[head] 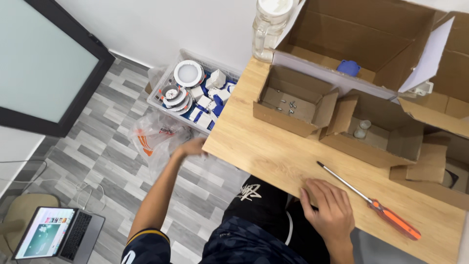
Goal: The person assembles small electrical components on a wooden table. They use a screwdriver to tighten screws on a white and blue plastic housing, then attach a blue cover. The person repeats the process with another white housing, securing it with screws.
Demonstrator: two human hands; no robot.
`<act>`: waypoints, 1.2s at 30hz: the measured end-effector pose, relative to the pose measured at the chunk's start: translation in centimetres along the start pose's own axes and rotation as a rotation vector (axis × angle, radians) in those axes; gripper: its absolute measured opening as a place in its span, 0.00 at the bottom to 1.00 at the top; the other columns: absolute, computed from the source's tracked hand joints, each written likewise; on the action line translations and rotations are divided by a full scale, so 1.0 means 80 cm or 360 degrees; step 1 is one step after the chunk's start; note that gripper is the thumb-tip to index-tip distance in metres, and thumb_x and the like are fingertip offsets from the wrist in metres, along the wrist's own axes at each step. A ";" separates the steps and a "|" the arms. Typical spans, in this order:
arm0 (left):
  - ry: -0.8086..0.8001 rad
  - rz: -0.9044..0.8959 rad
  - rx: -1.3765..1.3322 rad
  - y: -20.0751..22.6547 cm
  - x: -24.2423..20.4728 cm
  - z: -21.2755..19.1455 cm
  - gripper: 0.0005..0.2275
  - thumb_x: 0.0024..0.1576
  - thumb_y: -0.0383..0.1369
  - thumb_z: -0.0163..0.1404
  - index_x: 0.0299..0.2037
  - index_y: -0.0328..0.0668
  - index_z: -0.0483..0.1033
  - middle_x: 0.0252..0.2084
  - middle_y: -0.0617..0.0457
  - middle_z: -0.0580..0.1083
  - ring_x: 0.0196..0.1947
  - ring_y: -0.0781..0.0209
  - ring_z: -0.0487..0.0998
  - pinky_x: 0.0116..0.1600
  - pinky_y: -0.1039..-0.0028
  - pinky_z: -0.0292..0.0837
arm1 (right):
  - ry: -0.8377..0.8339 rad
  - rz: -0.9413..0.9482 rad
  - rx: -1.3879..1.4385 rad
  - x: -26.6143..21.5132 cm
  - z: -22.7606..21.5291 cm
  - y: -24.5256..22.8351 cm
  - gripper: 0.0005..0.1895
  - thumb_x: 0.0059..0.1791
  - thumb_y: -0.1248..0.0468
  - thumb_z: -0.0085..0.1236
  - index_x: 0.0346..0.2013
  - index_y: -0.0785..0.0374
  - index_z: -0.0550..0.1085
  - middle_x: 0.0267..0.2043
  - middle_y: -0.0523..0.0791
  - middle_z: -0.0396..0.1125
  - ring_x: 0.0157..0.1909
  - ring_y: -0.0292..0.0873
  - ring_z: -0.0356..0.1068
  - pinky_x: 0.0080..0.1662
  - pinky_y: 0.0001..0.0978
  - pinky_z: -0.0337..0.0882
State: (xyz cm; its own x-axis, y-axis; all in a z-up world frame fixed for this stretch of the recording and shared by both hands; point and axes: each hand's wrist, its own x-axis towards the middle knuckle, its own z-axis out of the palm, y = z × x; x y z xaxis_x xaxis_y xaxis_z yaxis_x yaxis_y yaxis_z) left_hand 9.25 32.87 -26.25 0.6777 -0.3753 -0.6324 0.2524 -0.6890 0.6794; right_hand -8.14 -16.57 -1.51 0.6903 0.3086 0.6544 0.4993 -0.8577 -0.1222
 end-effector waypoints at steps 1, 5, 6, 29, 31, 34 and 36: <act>-0.0002 -0.0001 0.0009 0.023 -0.006 -0.023 0.25 0.54 0.31 0.49 0.65 0.48 0.76 0.47 0.52 0.86 0.39 0.65 0.88 0.37 0.74 0.82 | 0.0005 0.0007 0.0000 0.001 0.001 0.000 0.08 0.54 0.63 0.70 0.45 0.62 0.83 0.47 0.44 0.81 0.50 0.43 0.81 0.50 0.35 0.74; 0.0925 0.0000 -0.0152 0.027 0.057 -0.121 0.11 0.67 0.43 0.52 0.49 0.50 0.84 0.46 0.56 0.84 0.45 0.64 0.82 0.49 0.70 0.73 | 0.0035 0.0009 -0.0018 0.003 0.005 0.001 0.06 0.54 0.64 0.70 0.44 0.60 0.82 0.46 0.42 0.81 0.48 0.42 0.81 0.49 0.35 0.73; 0.1217 0.0144 0.0000 0.005 0.097 -0.145 0.10 0.64 0.45 0.56 0.45 0.54 0.86 0.45 0.61 0.84 0.45 0.66 0.80 0.53 0.69 0.70 | 0.0047 0.0009 -0.0028 0.003 0.007 0.002 0.05 0.53 0.64 0.71 0.43 0.59 0.82 0.45 0.41 0.81 0.47 0.41 0.81 0.49 0.34 0.73; 0.0648 -0.0318 0.0578 0.134 0.283 -0.241 0.31 0.65 0.51 0.45 0.80 0.62 0.61 0.83 0.27 0.48 0.87 0.44 0.38 0.84 0.53 0.46 | 0.0080 -0.0041 -0.0100 0.025 0.010 0.022 0.06 0.53 0.63 0.60 0.34 0.58 0.81 0.40 0.42 0.80 0.42 0.41 0.81 0.41 0.30 0.75; 0.0653 -0.0317 0.0520 0.110 0.296 -0.235 0.30 0.64 0.48 0.47 0.80 0.61 0.62 0.83 0.32 0.49 0.88 0.48 0.38 0.84 0.51 0.47 | 0.0089 -0.0032 -0.0092 0.024 0.010 0.021 0.05 0.53 0.63 0.61 0.34 0.58 0.81 0.40 0.41 0.79 0.42 0.41 0.81 0.40 0.30 0.76; 0.1005 0.0178 0.0727 0.072 0.319 -0.232 0.26 0.60 0.40 0.51 0.72 0.56 0.74 0.66 0.16 0.67 0.75 0.28 0.59 0.80 0.53 0.56 | 0.0085 -0.0058 -0.0087 0.025 0.006 0.022 0.04 0.52 0.65 0.62 0.34 0.59 0.81 0.40 0.42 0.79 0.42 0.41 0.81 0.40 0.30 0.76; 0.1134 0.0291 0.0708 0.082 0.292 -0.228 0.23 0.53 0.39 0.61 0.61 0.58 0.83 0.59 0.35 0.68 0.65 0.39 0.71 0.76 0.59 0.63 | 0.0001 -0.0079 -0.0073 0.020 0.003 0.022 0.07 0.55 0.61 0.61 0.38 0.60 0.82 0.42 0.45 0.80 0.44 0.44 0.81 0.40 0.34 0.75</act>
State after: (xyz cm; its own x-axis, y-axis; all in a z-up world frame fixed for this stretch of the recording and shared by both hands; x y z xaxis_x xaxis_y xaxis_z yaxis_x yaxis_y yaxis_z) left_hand 39.33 30.84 -29.78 0.9910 -0.1276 -0.0414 -0.0961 -0.8905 0.4446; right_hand -6.05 -17.48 -0.83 0.6648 0.3508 0.6595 0.5084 -0.8593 -0.0553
